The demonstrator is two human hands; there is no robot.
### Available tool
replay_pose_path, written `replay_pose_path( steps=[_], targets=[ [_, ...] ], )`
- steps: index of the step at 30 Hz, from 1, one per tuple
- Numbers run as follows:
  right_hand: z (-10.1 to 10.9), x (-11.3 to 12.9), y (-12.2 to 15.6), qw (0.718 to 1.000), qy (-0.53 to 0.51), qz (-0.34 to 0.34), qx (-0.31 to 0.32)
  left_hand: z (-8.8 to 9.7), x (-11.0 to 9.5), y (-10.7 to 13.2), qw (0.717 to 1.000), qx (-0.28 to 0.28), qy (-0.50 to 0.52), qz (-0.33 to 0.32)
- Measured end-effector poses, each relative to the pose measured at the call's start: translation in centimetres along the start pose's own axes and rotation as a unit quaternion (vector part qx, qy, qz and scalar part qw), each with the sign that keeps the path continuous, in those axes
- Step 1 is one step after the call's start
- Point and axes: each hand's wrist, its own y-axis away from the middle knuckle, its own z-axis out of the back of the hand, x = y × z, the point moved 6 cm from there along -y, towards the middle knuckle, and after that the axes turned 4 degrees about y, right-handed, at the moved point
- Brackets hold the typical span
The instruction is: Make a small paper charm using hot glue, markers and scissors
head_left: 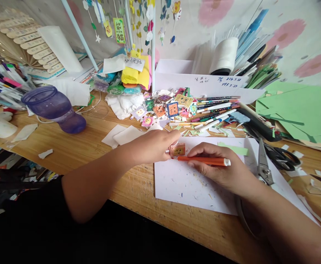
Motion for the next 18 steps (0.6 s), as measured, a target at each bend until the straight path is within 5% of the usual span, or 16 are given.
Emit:
replay_pose_path(
  steps=[18],
  targets=[
    [0.11, -0.08, 0.1, 1.0, 0.01, -0.003, -0.002, -0.05, 0.05, -0.01, 1.0, 0.002, -0.009, 0.008]
  ],
)
